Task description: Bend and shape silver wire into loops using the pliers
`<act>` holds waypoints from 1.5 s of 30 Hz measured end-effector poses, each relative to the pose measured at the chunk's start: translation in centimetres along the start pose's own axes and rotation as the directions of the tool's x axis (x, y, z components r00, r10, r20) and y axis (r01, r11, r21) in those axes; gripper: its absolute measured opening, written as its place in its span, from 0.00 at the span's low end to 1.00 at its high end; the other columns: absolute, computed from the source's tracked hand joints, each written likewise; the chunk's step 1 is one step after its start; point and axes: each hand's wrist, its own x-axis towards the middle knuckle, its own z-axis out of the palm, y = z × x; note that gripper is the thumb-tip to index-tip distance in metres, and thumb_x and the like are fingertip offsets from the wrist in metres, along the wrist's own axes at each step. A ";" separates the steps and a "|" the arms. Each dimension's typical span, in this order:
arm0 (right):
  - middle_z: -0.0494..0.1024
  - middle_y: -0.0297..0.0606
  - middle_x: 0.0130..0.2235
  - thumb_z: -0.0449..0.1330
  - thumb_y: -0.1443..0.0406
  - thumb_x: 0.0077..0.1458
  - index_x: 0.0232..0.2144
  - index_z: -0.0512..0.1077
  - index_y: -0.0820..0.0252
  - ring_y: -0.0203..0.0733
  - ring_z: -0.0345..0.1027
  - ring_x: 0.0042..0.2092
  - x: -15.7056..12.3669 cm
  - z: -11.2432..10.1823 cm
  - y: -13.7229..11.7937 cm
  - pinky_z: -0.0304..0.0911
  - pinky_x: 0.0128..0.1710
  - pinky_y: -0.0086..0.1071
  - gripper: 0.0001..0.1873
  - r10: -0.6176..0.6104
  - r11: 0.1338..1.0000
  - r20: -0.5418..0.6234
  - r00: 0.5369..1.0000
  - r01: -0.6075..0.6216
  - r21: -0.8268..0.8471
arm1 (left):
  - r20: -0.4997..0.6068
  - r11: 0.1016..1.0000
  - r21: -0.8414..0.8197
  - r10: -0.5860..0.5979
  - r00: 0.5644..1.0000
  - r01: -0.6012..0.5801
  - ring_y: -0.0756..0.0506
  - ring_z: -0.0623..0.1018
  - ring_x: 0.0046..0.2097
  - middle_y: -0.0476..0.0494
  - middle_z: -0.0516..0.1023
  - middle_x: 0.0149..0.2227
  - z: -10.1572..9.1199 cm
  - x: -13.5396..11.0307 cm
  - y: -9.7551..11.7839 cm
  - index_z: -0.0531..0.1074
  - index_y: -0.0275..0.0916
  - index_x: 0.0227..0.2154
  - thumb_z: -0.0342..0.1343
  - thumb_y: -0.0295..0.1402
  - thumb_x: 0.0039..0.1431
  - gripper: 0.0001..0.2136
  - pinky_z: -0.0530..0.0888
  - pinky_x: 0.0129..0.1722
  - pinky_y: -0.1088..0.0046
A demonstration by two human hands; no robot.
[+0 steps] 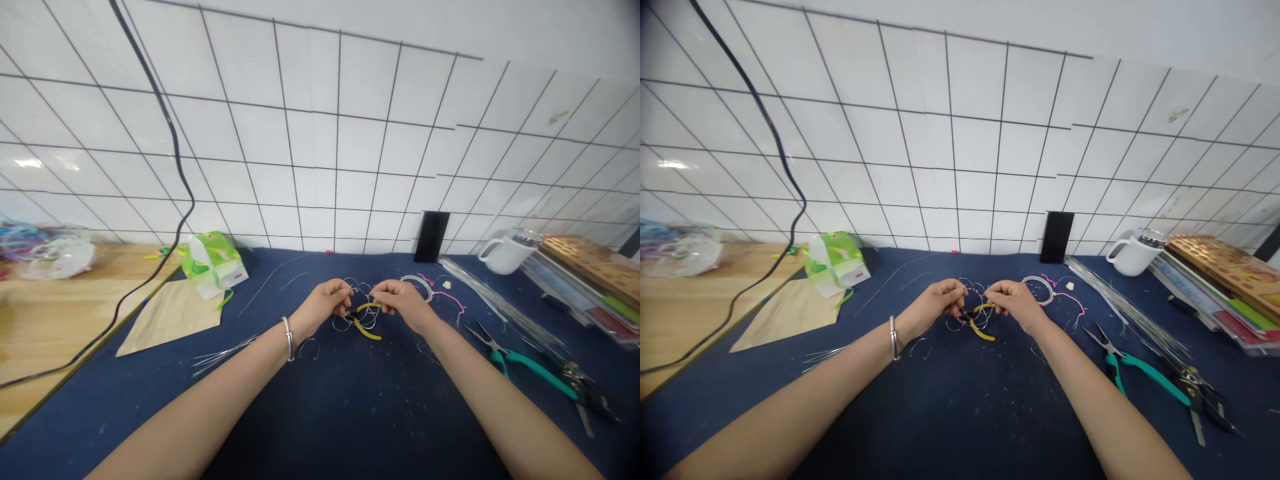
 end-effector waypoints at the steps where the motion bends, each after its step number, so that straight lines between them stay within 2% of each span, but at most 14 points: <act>1: 0.69 0.32 0.22 0.58 0.57 0.47 0.30 0.71 0.63 0.30 0.60 0.22 0.0 0.0 0.1 0.54 0.20 0.23 0.14 0.009 1.000 0.008 1.000 -0.009 0.014 | 0.011 1.000 0.015 0.002 1.000 -0.002 0.53 0.70 0.21 0.47 0.73 0.24 0.0 0.0 0.1 0.69 0.36 0.30 0.53 0.33 0.54 0.05 0.68 0.23 0.78; 12: 0.69 0.31 0.23 0.59 0.57 0.47 0.29 0.70 0.63 0.28 0.60 0.22 0.2 0.0 0.2 0.53 0.19 0.22 0.14 0.039 0.994 0.088 0.995 -0.048 0.096 | 0.089 0.988 0.152 0.018 0.996 -0.031 0.52 0.71 0.22 0.45 0.74 0.25 -0.1 -0.1 0.0 0.71 0.36 0.29 0.53 0.34 0.54 0.06 0.68 0.24 0.77; 20: 0.72 0.34 0.24 0.58 0.57 0.48 0.30 0.69 0.64 0.31 0.66 0.24 0.5 0.5 0.2 0.57 0.19 0.22 0.14 0.034 0.990 0.153 0.988 -0.054 0.128 | 0.119 0.973 0.222 0.030 0.993 -0.056 0.52 0.71 0.22 0.46 0.74 0.25 0.1 -0.2 0.0 0.71 0.37 0.29 0.52 0.34 0.54 0.07 0.67 0.24 0.77; 27: 0.71 0.32 0.24 0.58 0.57 0.48 0.30 0.67 0.63 0.32 0.68 0.23 0.5 0.8 0.4 0.56 0.16 0.21 0.14 0.037 0.984 0.184 0.982 -0.068 0.162 | 0.143 0.949 0.300 0.052 0.988 -0.093 0.51 0.71 0.22 0.46 0.74 0.25 0.2 -0.4 0.4 0.72 0.37 0.30 0.51 0.34 0.55 0.07 0.68 0.24 0.76; 37: 0.71 0.32 0.24 0.58 0.59 0.48 0.31 0.68 0.64 0.32 0.68 0.23 0.5 0.7 0.1 0.56 0.16 0.21 0.12 0.023 0.988 0.214 0.976 -0.055 0.144 | 0.182 0.915 0.377 0.076 0.980 -0.141 0.50 0.72 0.24 0.45 0.74 0.25 0.5 -0.6 0.8 0.72 0.38 0.30 0.51 0.33 0.55 0.07 0.68 0.25 0.76; 45: 0.71 0.34 0.25 0.59 0.60 0.48 0.31 0.70 0.64 0.34 0.69 0.24 0.7 0.6 0.5 0.55 0.16 0.21 0.12 0.023 0.991 0.231 0.973 -0.053 0.125 | 0.221 0.904 0.404 0.052 0.974 -0.140 0.51 0.71 0.24 0.47 0.73 0.26 0.3 -0.5 0.6 0.71 0.37 0.31 0.50 0.35 0.56 0.08 0.68 0.25 0.76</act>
